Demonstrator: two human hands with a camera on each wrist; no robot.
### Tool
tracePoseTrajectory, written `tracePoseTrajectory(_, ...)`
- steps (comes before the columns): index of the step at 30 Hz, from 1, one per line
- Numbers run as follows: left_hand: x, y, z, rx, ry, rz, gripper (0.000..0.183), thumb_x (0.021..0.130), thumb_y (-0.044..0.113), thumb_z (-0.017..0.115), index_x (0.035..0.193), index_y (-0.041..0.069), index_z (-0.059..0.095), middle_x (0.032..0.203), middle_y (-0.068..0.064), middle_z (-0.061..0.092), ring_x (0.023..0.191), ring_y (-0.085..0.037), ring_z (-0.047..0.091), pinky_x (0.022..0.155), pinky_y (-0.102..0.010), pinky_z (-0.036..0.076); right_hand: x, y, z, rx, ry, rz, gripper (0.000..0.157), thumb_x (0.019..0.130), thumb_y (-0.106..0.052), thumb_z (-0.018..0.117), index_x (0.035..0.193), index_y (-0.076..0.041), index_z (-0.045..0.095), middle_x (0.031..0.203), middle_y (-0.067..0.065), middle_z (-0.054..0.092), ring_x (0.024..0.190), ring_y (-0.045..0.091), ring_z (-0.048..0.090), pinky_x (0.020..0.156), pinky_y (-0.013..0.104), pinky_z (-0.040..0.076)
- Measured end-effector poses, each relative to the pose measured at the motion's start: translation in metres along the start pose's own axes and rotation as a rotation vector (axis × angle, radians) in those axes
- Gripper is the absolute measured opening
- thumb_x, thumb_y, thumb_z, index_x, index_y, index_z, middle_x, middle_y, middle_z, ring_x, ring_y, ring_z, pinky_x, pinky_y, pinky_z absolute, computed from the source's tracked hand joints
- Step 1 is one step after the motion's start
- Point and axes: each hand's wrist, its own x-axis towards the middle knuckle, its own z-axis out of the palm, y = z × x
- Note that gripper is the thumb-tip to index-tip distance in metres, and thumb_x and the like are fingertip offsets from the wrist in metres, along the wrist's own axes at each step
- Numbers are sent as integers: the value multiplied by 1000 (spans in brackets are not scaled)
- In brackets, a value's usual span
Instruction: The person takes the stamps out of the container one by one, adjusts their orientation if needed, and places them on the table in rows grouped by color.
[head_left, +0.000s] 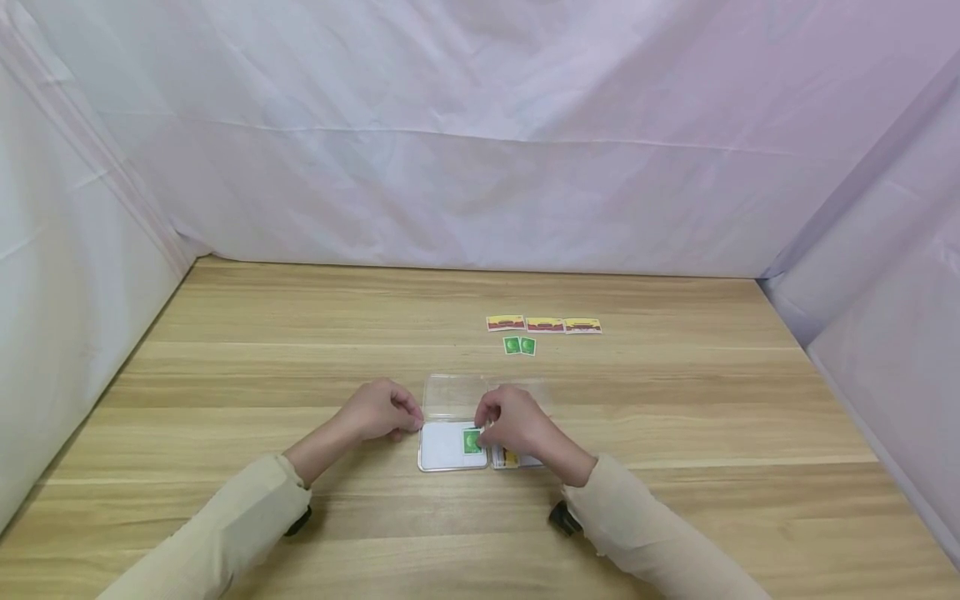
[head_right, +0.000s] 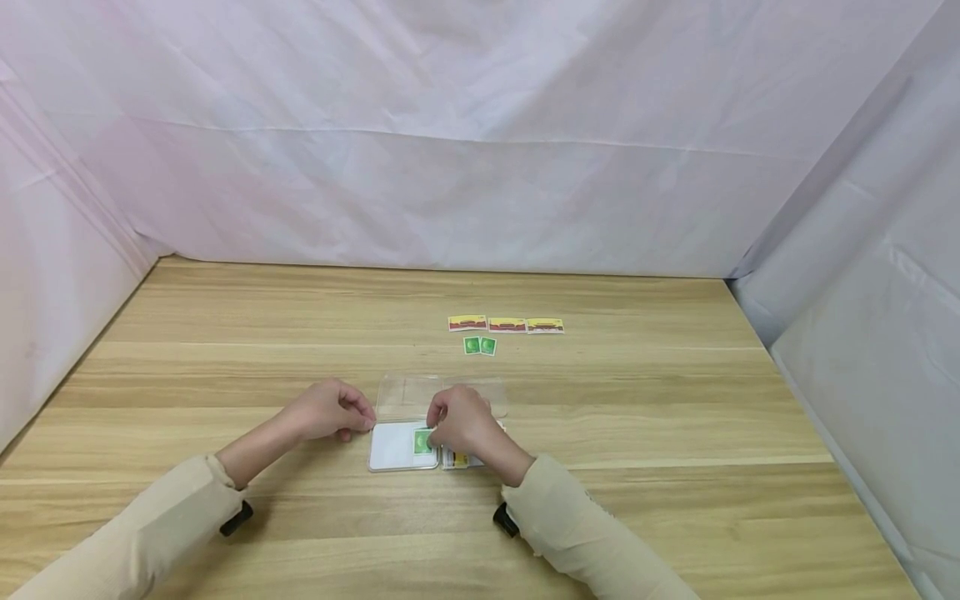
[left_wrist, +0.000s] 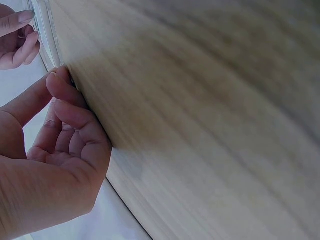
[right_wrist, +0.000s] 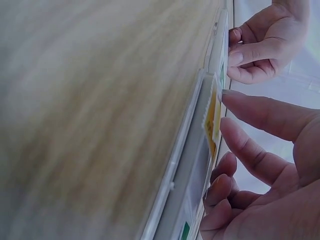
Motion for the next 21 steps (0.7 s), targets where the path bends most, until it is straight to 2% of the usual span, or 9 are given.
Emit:
tracePoseTrajectory(15, -1, 1, -1, 17, -6, 17, 5, 80, 4, 70, 76, 2, 68, 65, -1, 61, 55, -12, 53, 54, -25, 44, 0, 0, 1, -18, -3, 20, 15, 71, 2, 75, 70, -7, 64, 78, 3, 49, 74, 18, 44, 66, 30, 35)
tracePoseTrajectory(21, 0, 1, 0, 15, -4, 13, 5, 79, 4, 70, 77, 0, 68, 65, -1, 60, 55, -12, 53, 55, -25, 44, 0, 1, 0, -22, -3, -6, 16, 71, 2, 75, 69, -8, 62, 78, 3, 49, 74, 19, 44, 66, 30, 36)
